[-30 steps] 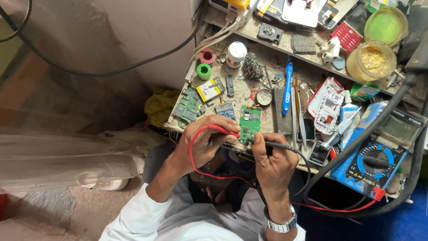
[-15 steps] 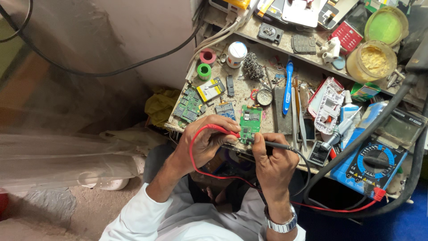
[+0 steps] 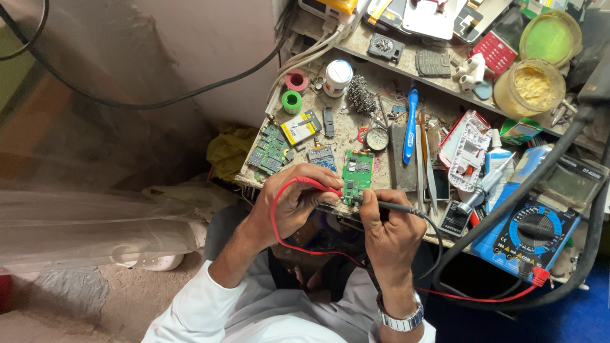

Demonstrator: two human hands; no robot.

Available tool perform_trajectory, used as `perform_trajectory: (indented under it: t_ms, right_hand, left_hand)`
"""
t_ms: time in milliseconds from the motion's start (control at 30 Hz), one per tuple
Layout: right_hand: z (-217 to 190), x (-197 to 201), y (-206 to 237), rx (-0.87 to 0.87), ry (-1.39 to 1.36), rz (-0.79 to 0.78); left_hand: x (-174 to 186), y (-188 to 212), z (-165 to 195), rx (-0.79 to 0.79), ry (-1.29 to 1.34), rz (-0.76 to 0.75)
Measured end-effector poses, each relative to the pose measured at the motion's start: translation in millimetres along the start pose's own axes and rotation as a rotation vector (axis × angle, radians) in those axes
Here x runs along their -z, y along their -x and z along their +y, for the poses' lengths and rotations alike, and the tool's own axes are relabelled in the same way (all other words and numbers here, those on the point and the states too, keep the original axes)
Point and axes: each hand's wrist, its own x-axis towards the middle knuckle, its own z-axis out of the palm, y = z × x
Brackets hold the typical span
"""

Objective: The person uses a multimeter to test a small green circuit board, then uses a soldering iron to work on the board. They handle a phone casing and other small electronic components on a cluttered workbench.

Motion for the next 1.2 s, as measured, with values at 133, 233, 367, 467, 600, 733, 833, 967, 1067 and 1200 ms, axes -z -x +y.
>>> perform_trajectory:
  t_ms: [133,233,367,467,600,733,833,967,1067,1200]
  right_hand:
    - [0.4,-0.1,0.0,0.002,-0.002,-0.001]
    - [0.9,-0.5,-0.1,0.008,-0.004,-0.003]
    - [1.2,-1.0,0.3,-0.009,-0.003,-0.004]
    - [1.5,-0.7,0.6,-0.017,-0.005,-0.004]
    - [1.7,-0.4,0.4,-0.001,-0.003,-0.004]
    - [1.7,-0.8,0.2,-0.012,-0.012,-0.006]
    - [1.6,-1.0,0.4,-0.013,-0.013,-0.005]
    - [2.0,-1.6,0.3,-0.026,-0.012,-0.006]
    - [2.3,-1.4,0.3,-0.037,-0.017,-0.009]
    - [2.5,-0.8,0.2,-0.008,-0.025,-0.01]
  left_hand:
    - [-0.5,0.4,-1.0,-0.005,-0.018,0.002]
    - [-1.9,0.9,-1.5,0.025,0.033,0.011]
    - [-1.9,1.4,-1.8,0.023,0.049,0.022]
    - [-1.9,1.8,-1.6,0.053,0.071,0.012]
    - [-2.1,1.8,-1.5,0.055,0.058,0.005]
    - [-2.3,2.2,-1.9,0.073,0.087,0.001]
    - [-2.5,2.8,-2.4,0.07,0.093,0.003]
    - [-3.1,2.6,-3.6,0.049,0.068,0.008]
    - [-3.1,2.8,-4.0,0.05,0.06,0.007]
    - [-2.9,3.1,-4.4,0.053,0.061,0.005]
